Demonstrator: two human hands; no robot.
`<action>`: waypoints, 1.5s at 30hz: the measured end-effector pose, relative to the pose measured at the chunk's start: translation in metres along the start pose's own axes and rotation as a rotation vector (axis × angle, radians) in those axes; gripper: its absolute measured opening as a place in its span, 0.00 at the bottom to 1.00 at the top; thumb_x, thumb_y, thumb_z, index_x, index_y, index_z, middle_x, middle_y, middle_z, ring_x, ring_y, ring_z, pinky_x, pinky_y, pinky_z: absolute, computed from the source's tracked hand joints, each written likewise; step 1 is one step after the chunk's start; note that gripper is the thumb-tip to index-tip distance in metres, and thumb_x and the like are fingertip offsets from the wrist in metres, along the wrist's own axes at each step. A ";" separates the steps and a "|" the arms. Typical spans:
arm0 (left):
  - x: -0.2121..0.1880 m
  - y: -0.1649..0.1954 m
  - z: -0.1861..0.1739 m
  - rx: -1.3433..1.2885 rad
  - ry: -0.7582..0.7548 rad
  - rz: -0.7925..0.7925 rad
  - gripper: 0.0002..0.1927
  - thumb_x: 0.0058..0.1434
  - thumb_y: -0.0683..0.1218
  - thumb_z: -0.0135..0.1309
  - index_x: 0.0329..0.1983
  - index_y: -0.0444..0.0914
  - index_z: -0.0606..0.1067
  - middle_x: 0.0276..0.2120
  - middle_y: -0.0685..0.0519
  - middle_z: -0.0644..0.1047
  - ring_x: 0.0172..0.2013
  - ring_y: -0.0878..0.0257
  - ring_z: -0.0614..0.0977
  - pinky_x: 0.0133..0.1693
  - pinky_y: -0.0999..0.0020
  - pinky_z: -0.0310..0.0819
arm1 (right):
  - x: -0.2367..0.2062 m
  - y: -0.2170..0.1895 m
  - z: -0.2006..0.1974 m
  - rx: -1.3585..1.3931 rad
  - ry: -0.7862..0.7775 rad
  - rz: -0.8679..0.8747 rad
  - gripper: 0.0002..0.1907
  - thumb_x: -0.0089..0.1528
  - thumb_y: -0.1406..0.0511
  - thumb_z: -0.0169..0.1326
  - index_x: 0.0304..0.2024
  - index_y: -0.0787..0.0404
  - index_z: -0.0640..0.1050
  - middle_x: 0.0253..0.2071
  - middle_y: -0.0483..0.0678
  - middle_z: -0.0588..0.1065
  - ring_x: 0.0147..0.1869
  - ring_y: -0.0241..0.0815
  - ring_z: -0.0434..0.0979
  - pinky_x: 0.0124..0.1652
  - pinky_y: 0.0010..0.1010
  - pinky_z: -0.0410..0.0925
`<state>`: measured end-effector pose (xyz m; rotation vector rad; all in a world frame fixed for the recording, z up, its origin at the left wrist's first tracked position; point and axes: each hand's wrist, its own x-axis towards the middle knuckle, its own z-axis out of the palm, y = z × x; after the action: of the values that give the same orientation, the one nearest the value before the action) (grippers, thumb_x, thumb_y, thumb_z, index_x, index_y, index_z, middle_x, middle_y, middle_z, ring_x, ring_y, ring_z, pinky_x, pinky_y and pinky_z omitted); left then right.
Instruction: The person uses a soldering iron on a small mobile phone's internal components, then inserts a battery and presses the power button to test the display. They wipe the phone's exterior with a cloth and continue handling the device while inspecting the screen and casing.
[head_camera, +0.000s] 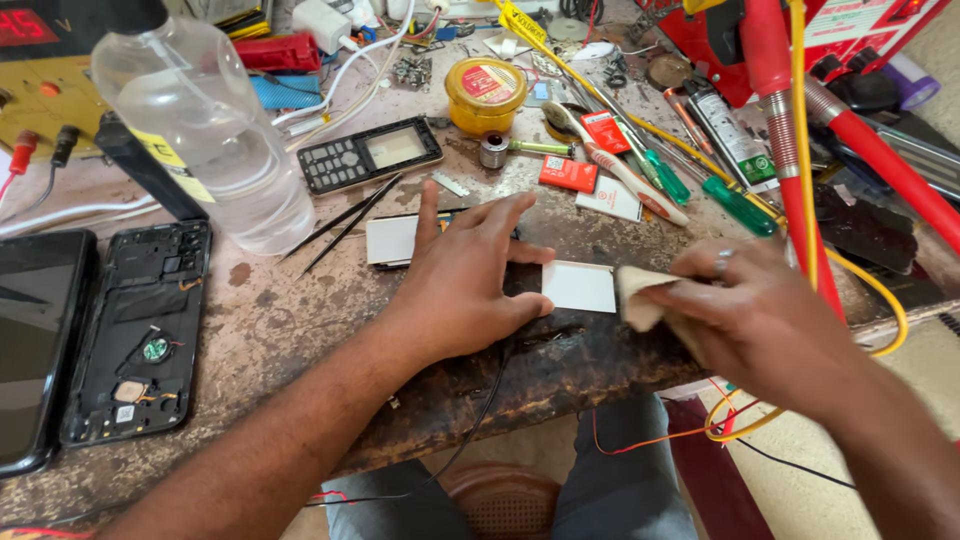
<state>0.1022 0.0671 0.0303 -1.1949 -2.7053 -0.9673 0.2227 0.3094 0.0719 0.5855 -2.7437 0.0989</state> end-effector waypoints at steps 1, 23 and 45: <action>0.000 0.000 0.001 0.022 0.023 0.039 0.50 0.49 0.56 0.66 0.70 0.35 0.56 0.50 0.60 0.82 0.68 0.56 0.65 0.68 0.37 0.15 | 0.002 -0.004 0.008 0.006 0.046 -0.059 0.14 0.52 0.63 0.62 0.42 0.52 0.84 0.41 0.48 0.77 0.46 0.54 0.75 0.45 0.45 0.67; 0.004 0.016 -0.001 0.038 -0.028 0.008 0.49 0.49 0.58 0.65 0.69 0.36 0.57 0.53 0.61 0.81 0.68 0.57 0.63 0.68 0.38 0.16 | -0.014 0.003 0.002 0.033 -0.097 -0.043 0.10 0.54 0.63 0.59 0.38 0.47 0.84 0.33 0.44 0.76 0.42 0.48 0.76 0.42 0.44 0.64; 0.002 0.012 -0.006 0.069 -0.059 -0.009 0.44 0.50 0.57 0.65 0.67 0.40 0.62 0.51 0.63 0.82 0.71 0.56 0.61 0.70 0.37 0.19 | 0.033 -0.007 0.013 0.088 -0.009 -0.013 0.13 0.57 0.66 0.54 0.44 0.51 0.83 0.37 0.45 0.79 0.48 0.51 0.77 0.50 0.48 0.63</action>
<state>0.1077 0.0714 0.0419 -1.2193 -2.7668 -0.8451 0.1930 0.2881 0.0705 0.6291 -2.7551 0.2149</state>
